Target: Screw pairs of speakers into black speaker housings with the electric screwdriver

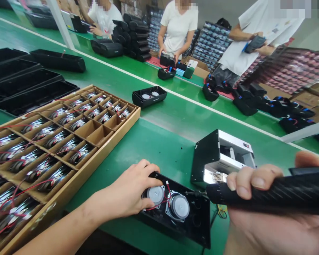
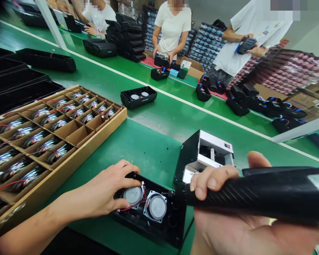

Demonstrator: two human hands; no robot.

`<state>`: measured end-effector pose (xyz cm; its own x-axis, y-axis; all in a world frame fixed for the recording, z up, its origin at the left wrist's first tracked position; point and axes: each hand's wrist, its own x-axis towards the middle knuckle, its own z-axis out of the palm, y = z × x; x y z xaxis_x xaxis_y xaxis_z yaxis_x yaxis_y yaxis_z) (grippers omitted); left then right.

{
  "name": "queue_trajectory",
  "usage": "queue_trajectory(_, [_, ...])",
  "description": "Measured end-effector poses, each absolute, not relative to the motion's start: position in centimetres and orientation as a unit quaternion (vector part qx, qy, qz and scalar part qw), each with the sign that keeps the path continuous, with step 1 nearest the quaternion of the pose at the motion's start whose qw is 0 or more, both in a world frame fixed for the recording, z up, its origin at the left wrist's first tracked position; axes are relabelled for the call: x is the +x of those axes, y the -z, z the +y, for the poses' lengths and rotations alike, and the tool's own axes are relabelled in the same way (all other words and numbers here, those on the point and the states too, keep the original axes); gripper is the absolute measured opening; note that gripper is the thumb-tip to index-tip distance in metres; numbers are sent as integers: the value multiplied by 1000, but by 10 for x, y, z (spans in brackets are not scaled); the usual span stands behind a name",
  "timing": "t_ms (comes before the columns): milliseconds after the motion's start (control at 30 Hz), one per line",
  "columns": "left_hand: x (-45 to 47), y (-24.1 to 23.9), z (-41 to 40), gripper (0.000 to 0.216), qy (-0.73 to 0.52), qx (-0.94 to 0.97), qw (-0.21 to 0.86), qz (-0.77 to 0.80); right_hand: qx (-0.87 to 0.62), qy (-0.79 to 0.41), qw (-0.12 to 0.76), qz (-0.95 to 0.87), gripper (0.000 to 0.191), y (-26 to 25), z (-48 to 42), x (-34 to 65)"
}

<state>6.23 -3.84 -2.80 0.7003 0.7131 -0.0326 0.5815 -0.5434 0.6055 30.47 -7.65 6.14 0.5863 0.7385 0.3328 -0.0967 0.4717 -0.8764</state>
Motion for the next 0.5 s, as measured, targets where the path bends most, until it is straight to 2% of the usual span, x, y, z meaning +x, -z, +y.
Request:
queue_trajectory(100, [62,29,-38,45,-109,875,294,368,-435,-250,767,-400,54,-49,-63,291])
queue_trajectory(267, [63,31,-36,43,-99,883,276,366,-388,-273,763,-439,76,-24,-44,287])
queue_trajectory(500, [63,32,-35,43,-98,893,257,357,-367,-321,752,-444,73,-10,-37,264])
